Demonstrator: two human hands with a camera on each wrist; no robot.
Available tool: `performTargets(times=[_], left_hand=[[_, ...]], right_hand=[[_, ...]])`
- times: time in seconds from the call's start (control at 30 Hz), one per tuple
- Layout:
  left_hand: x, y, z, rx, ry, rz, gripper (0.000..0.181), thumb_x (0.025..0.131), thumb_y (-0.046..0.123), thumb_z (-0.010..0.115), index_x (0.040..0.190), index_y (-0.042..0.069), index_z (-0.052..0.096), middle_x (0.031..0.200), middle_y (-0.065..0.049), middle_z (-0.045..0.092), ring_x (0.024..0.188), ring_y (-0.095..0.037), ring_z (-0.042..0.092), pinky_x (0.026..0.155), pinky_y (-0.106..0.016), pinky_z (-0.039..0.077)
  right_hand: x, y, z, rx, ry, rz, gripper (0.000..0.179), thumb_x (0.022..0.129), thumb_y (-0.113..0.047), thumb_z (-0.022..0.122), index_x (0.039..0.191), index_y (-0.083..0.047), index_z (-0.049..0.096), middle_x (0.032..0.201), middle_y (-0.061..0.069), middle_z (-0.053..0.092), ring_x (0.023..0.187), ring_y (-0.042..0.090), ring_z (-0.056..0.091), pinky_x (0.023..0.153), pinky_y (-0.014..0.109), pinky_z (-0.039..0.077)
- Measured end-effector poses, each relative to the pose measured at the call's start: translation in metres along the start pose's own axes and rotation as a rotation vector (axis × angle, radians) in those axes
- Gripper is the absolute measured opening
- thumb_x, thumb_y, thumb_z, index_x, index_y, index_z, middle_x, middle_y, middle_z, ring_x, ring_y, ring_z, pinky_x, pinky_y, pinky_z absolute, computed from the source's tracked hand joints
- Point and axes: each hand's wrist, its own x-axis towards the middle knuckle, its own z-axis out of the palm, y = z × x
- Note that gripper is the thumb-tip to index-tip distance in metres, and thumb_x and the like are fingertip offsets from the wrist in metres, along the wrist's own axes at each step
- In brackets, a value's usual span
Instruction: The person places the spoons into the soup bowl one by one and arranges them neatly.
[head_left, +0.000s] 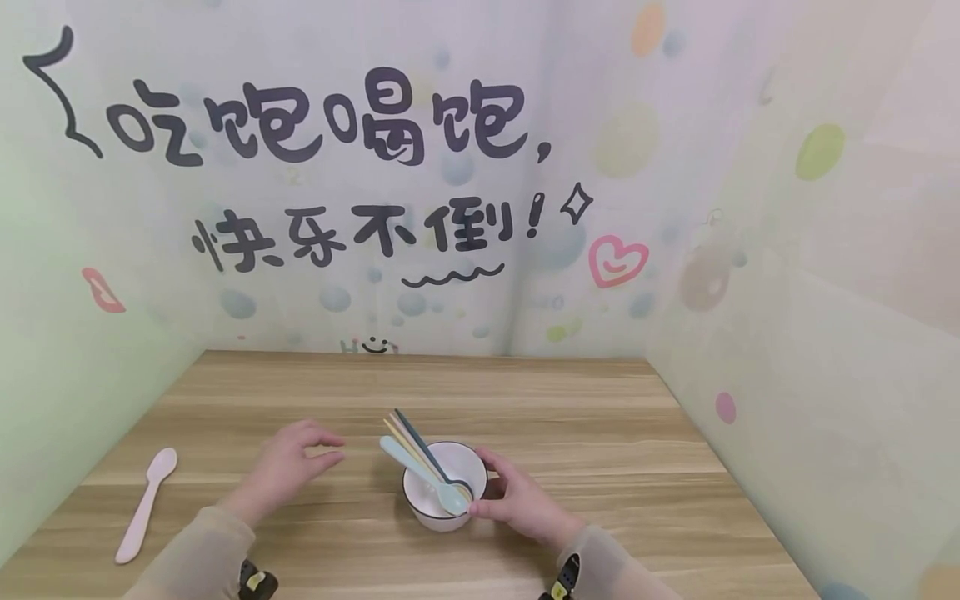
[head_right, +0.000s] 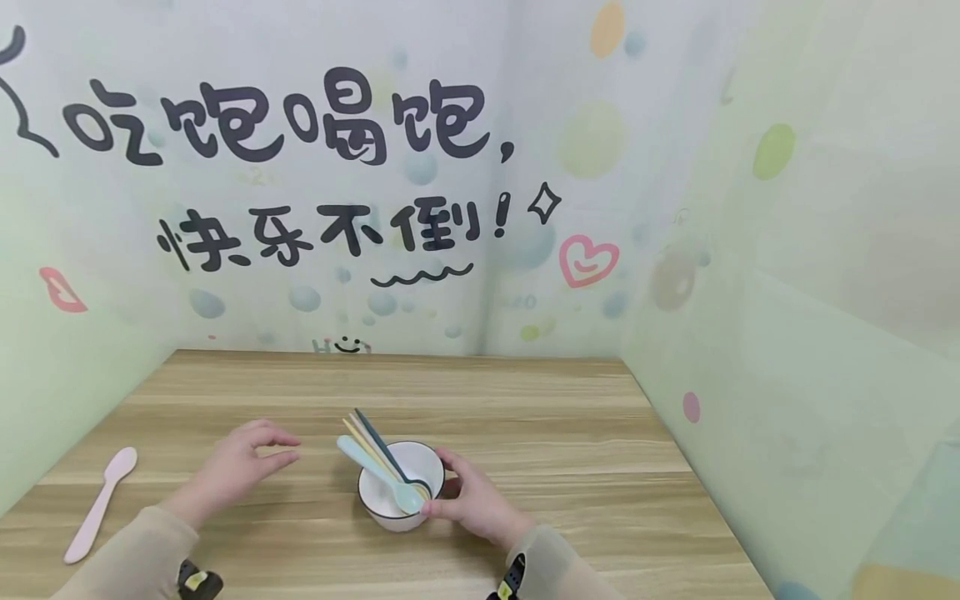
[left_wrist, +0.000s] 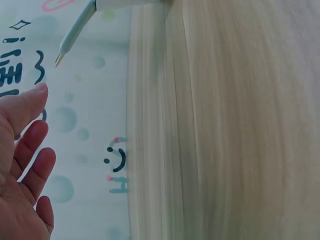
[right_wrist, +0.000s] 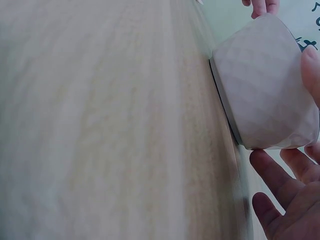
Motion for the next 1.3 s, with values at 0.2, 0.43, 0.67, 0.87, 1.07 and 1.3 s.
performTargets(times=[0.2,0.43,0.67,0.87,1.07,1.3], left_hand=[[-0.007,-0.012,-0.007,-0.039,-0.004,-0.031,0.016,0.085,0.017,0.074,0.099,0.009,0.072,0.104,-0.005,0.065,0.101,-0.032,0.059,0.084,-0.053,0.046],[-0.019,-0.025,-0.019,-0.063,-0.033,-0.085,0.023,0.087,0.019,0.071,0.103,0.004,0.070,0.111,-0.014,0.063,0.105,-0.038,0.056,0.085,-0.057,0.045],[-0.031,-0.045,-0.029,-0.023,-0.012,-0.150,0.026,0.088,0.021,0.070,0.105,0.002,0.069,0.110,-0.017,0.064,0.103,-0.038,0.056,0.082,-0.055,0.045],[-0.042,-0.062,-0.039,-0.028,-0.004,-0.232,0.035,0.092,0.026,0.065,0.112,-0.002,0.066,0.116,-0.025,0.061,0.106,-0.045,0.054,0.083,-0.056,0.044],[-0.053,-0.080,-0.049,0.004,0.002,-0.310,0.044,0.095,0.034,0.059,0.118,-0.003,0.062,0.116,-0.027,0.061,0.106,-0.045,0.056,0.082,-0.050,0.045],[-0.063,-0.106,-0.054,0.052,0.082,-0.317,0.037,0.094,0.025,0.062,0.111,-0.007,0.064,0.104,-0.027,0.064,0.089,-0.033,0.060,0.067,-0.030,0.044]], right_hand=[[-0.001,-0.002,0.001,0.004,-0.002,-0.006,0.082,0.083,-0.009,0.075,0.150,-0.006,0.027,0.143,0.017,0.040,0.114,0.031,0.057,0.096,0.045,0.043],[-0.001,-0.002,0.000,-0.008,-0.004,-0.005,0.081,0.083,-0.011,0.076,0.149,-0.008,0.030,0.141,0.015,0.043,0.112,0.028,0.058,0.092,0.036,0.045],[0.000,0.001,-0.001,-0.015,0.000,-0.002,0.083,0.081,-0.015,0.078,0.149,-0.009,0.031,0.140,0.012,0.044,0.111,0.026,0.058,0.094,0.038,0.044],[0.000,0.001,-0.001,-0.010,-0.001,-0.003,0.083,0.081,-0.015,0.078,0.149,-0.009,0.030,0.140,0.013,0.043,0.112,0.027,0.058,0.092,0.035,0.044],[-0.001,-0.002,0.000,-0.003,0.002,0.003,0.083,0.082,-0.011,0.076,0.150,-0.008,0.028,0.141,0.013,0.042,0.113,0.029,0.057,0.094,0.042,0.044],[-0.003,-0.007,0.000,-0.024,0.010,0.005,0.082,0.083,-0.010,0.076,0.150,-0.008,0.028,0.141,0.013,0.043,0.113,0.029,0.057,0.091,0.038,0.045]])
